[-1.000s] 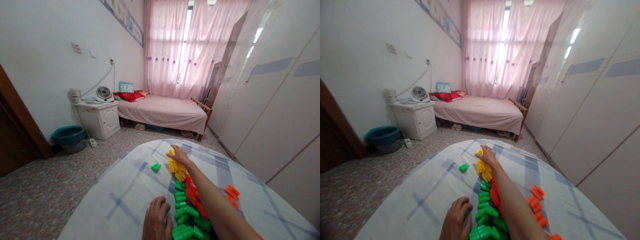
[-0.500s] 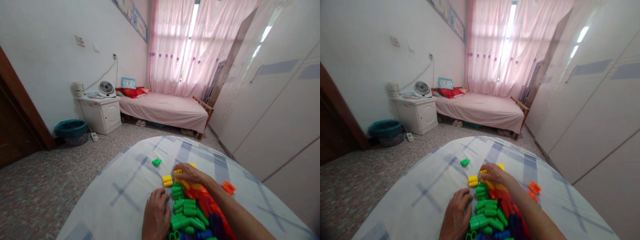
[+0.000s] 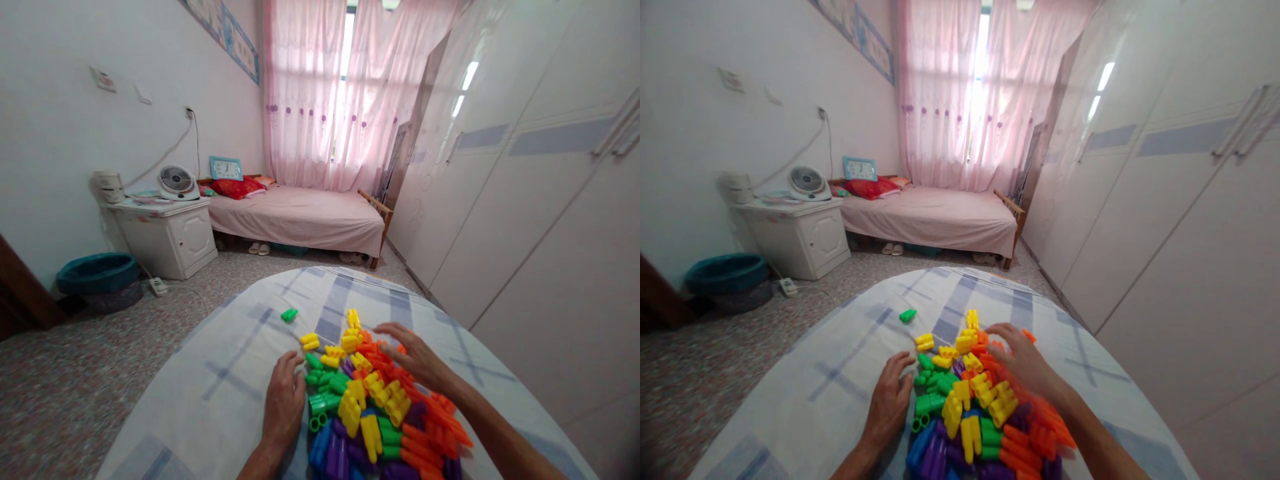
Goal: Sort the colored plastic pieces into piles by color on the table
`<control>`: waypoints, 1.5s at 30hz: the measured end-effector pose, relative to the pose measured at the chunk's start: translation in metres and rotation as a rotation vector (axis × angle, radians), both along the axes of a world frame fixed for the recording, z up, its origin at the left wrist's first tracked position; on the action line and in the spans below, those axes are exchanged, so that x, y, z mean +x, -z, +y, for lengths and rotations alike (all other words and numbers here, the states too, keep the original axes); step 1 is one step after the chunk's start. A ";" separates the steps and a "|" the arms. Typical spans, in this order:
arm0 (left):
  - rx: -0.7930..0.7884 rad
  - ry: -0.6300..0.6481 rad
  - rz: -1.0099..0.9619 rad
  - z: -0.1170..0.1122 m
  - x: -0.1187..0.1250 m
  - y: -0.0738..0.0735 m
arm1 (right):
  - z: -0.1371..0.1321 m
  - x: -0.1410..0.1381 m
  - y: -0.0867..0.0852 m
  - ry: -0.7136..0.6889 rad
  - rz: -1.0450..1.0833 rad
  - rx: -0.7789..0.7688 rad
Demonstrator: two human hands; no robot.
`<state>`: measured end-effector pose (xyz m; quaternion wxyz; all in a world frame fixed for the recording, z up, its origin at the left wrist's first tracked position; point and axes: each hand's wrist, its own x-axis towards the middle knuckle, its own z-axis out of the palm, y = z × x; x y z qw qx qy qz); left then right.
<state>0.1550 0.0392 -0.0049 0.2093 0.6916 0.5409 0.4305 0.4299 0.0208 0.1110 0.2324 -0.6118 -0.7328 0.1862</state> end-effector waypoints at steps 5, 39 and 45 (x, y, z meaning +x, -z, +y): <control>0.067 -0.087 0.134 0.020 -0.015 -0.008 | 0.039 0.071 0.055 0.518 -0.067 0.010; -0.025 0.641 -0.031 -0.004 0.043 -0.072 | -0.053 -0.042 0.012 -0.205 0.022 0.095; 0.083 0.655 0.044 -0.050 0.032 -0.079 | -0.106 -0.025 0.033 0.039 0.002 0.269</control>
